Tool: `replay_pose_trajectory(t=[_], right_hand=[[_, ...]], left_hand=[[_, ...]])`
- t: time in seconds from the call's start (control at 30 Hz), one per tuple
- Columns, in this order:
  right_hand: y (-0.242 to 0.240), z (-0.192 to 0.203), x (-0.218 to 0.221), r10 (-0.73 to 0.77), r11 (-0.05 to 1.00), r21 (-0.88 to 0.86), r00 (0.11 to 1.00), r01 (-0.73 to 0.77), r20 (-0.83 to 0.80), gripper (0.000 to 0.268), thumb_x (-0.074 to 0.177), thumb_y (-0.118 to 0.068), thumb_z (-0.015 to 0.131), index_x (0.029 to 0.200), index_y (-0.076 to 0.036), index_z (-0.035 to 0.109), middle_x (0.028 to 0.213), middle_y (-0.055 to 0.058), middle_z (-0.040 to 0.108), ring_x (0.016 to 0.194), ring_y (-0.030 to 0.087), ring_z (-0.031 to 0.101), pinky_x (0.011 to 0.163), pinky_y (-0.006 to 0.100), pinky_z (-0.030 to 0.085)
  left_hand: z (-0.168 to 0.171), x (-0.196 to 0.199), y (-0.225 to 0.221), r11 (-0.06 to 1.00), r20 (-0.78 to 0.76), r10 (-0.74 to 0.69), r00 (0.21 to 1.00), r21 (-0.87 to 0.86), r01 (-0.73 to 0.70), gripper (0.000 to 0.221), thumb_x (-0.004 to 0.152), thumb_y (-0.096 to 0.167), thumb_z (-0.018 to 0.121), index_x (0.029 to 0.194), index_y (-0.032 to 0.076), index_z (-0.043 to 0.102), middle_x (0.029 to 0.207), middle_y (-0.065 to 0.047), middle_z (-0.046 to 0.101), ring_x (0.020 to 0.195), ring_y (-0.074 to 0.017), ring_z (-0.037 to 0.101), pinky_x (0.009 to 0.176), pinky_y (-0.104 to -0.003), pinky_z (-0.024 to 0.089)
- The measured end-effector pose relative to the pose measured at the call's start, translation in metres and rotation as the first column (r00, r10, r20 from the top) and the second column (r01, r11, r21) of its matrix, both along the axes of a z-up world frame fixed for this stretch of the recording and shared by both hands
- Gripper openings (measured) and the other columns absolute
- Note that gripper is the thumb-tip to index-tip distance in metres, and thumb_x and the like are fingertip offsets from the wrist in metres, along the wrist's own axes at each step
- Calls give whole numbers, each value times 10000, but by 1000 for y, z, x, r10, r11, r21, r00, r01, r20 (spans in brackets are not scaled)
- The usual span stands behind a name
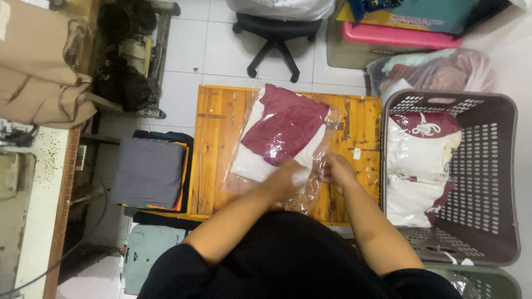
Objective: The person is folding shirts and placing them into clear plastic bags before putting them into a laundry basket.
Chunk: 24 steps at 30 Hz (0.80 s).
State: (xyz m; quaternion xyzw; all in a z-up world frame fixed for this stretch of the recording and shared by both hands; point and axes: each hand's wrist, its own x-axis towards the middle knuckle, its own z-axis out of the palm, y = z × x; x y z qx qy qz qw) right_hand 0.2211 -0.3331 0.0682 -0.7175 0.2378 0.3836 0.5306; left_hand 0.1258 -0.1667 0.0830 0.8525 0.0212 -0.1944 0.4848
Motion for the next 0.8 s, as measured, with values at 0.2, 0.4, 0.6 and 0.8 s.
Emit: replay_pose_trajectory(t=[0.2,0.4,0.6,0.8], right_hand=[[-2,-19,-31,102,994,-38,994,-102,22,416,736,-305,686,1010,-15,569,782,145,592,658,247,611,511,368,540],[12,-23,-18,180,975,-171,957,-142,228,191,711,-244,683,839,-106,647,676,63,601,632,189,587,515,304,503],[-11,-40,15,473,842,-414,842,-345,260,362,690,-315,696,981,-127,590,738,50,615,749,197,562,633,341,466],[-33,1,-23,953,294,-895,29,-336,303,423,812,-223,492,1224,-181,405,1141,118,438,1065,275,433,892,373,372]], left_hand=[[-64,-7,105,788,-102,546,831,400,-469,492,764,385,591,1185,159,470,1108,-120,510,1077,-298,478,866,-431,404],[-121,-50,134,681,-215,713,667,-9,-732,168,716,184,660,860,105,622,661,-31,594,585,-161,585,501,-267,452],[-98,-78,104,646,-146,755,639,1,-763,307,724,138,657,1007,124,540,764,-46,619,671,-168,596,577,-280,470],[-52,-110,102,822,326,226,918,441,-359,490,674,183,509,1163,195,504,1099,-106,430,1000,-304,481,780,-377,395]])
